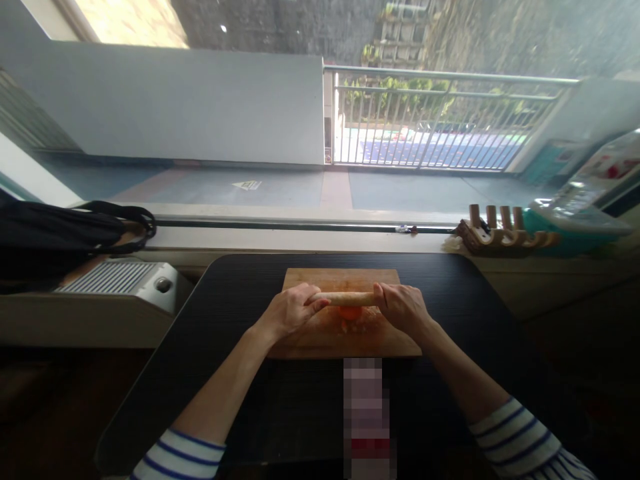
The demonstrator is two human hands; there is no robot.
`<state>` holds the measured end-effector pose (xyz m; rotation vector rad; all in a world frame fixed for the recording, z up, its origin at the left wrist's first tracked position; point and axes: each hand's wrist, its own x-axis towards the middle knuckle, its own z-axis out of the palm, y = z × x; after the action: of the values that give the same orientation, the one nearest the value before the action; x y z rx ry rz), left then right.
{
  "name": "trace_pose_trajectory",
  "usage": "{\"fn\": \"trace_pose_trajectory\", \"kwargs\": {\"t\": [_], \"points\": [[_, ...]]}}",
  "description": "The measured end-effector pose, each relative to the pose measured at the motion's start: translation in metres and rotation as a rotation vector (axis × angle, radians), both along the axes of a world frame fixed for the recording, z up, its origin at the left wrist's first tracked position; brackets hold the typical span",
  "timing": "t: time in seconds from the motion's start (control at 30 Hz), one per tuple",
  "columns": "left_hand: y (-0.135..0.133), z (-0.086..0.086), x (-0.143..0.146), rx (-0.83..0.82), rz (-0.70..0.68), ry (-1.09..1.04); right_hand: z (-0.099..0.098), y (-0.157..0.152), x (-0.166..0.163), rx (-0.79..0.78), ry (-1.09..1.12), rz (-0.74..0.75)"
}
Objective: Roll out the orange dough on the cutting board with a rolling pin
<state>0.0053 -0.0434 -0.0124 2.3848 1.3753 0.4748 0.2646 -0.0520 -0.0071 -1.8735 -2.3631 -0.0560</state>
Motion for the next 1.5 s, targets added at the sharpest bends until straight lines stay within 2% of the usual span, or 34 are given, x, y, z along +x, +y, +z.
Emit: {"fn": "trace_pose_trajectory", "kwargs": {"t": [0.17, 0.4, 0.9, 1.03, 1.3, 1.5], "points": [[-0.009, 0.000, -0.001, 0.006, -0.007, 0.008, -0.002, -0.010, 0.001, 0.070, 0.023, 0.045], [-0.016, 0.004, 0.000, 0.003, -0.016, 0.019, -0.006, -0.018, 0.003, 0.081, 0.026, 0.057], [-0.002, -0.006, 0.000, 0.026, 0.023, -0.010, -0.002, 0.007, -0.001, -0.006, -0.051, -0.025], [-0.006, -0.007, 0.001, 0.055, 0.030, 0.002, -0.004, 0.000, 0.001, 0.006, -0.017, 0.006], [-0.024, -0.006, 0.003, 0.101, 0.016, 0.051, -0.016, -0.024, 0.006, 0.126, 0.053, 0.101], [-0.031, -0.004, 0.004, 0.184, 0.014, 0.213, -0.015, -0.030, 0.008, 0.123, 0.056, 0.141]]}}
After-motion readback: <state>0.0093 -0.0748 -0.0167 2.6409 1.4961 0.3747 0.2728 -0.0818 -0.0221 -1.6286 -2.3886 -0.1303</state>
